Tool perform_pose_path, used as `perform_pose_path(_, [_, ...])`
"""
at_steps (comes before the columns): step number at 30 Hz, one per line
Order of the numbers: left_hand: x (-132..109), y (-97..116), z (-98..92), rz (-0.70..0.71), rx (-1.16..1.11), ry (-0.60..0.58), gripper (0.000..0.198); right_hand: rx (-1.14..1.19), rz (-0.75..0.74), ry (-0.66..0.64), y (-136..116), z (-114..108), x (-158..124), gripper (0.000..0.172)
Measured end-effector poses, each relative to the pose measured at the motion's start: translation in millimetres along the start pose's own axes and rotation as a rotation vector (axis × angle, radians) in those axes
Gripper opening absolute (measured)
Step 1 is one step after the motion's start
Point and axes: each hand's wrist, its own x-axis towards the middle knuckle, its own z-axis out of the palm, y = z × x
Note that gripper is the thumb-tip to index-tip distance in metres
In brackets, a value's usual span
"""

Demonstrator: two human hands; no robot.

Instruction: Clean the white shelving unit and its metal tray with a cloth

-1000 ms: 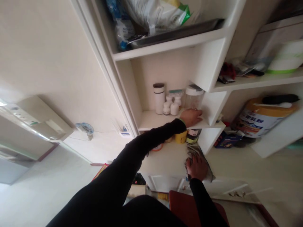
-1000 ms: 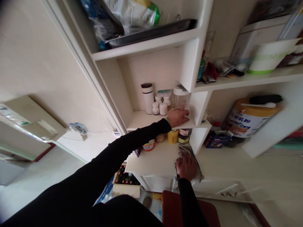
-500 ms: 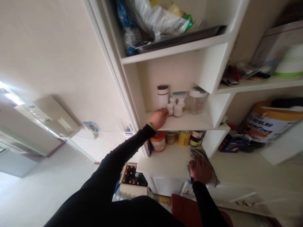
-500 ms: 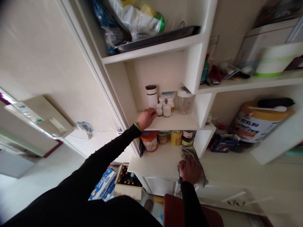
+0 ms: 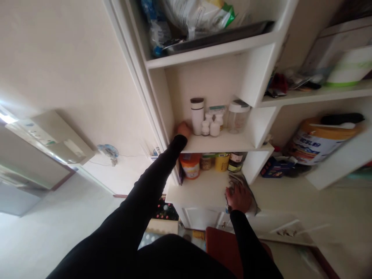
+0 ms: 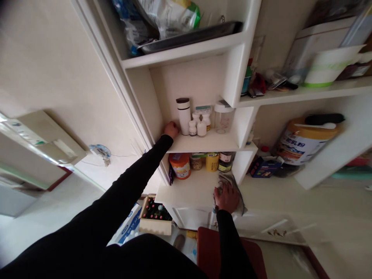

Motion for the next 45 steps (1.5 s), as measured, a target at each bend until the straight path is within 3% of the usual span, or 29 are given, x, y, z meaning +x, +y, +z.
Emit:
perform_pose_path(3, [-19,-6,6.3,0.071,-0.039,0.057,0.040,0.131,0.087,-0.042,-6,-13,6,0.045])
perform_pose_path(7, [-58,-20,24.5,0.278,-0.128,0.110,0.048,0.375,0.293,-0.059,-12,-29,15,0.029])
perform_pose_path(10, [-69,-27,36.6,0.435,-0.201,0.064,0.040,0.402,0.387,0.032,-18,-40,28,0.038])
perform_pose_path(13, [-61,-22,40.4,0.559,-0.223,-0.033,0.032,0.442,0.417,0.151,-32,-64,57,0.050])
perform_pose_path(15, [-52,-12,39.3,0.568,-0.194,-0.078,0.031,0.506,0.338,0.262,-48,-92,90,0.052])
perform_pose_path(18, [-42,6,36.6,0.510,-0.121,-0.111,0.021,0.578,0.029,0.452,-73,-141,154,0.043])
perform_pose_path(20, [-40,15,35.8,0.470,-0.086,-0.119,0.015,0.467,-0.126,0.391,-86,-168,198,0.037])
perform_pose_path(24, [-39,21,36.4,0.472,-0.077,-0.115,0.014,0.110,-0.205,0.025,-109,-190,255,0.036])
perform_pose_path(26, [-40,20,36.7,0.490,-0.080,-0.117,0.014,-0.020,-0.188,-0.140,-125,-190,261,0.035])
perform_pose_path(29, [-40,19,36.6,0.523,-0.085,-0.119,0.016,-0.047,-0.197,-0.250,-155,-190,250,0.037])
perform_pose_path(32, [-39,18,36.8,0.542,-0.081,-0.113,0.018,-0.003,-0.270,-0.290,-175,-194,240,0.039])
perform_pose_path(34, [-38,17,37.1,0.544,-0.072,-0.106,0.017,-0.014,-0.275,-0.318,-173,-198,244,0.041])
perform_pose_path(40, [-32,16,37.7,0.565,-0.065,-0.097,0.016,-0.169,-0.087,-0.331,-155,-215,261,0.043])
perform_pose_path(45, [-29,17,39.2,0.556,-0.111,-0.061,0.022,-0.153,-0.132,-0.335,-195,-221,228,0.039])
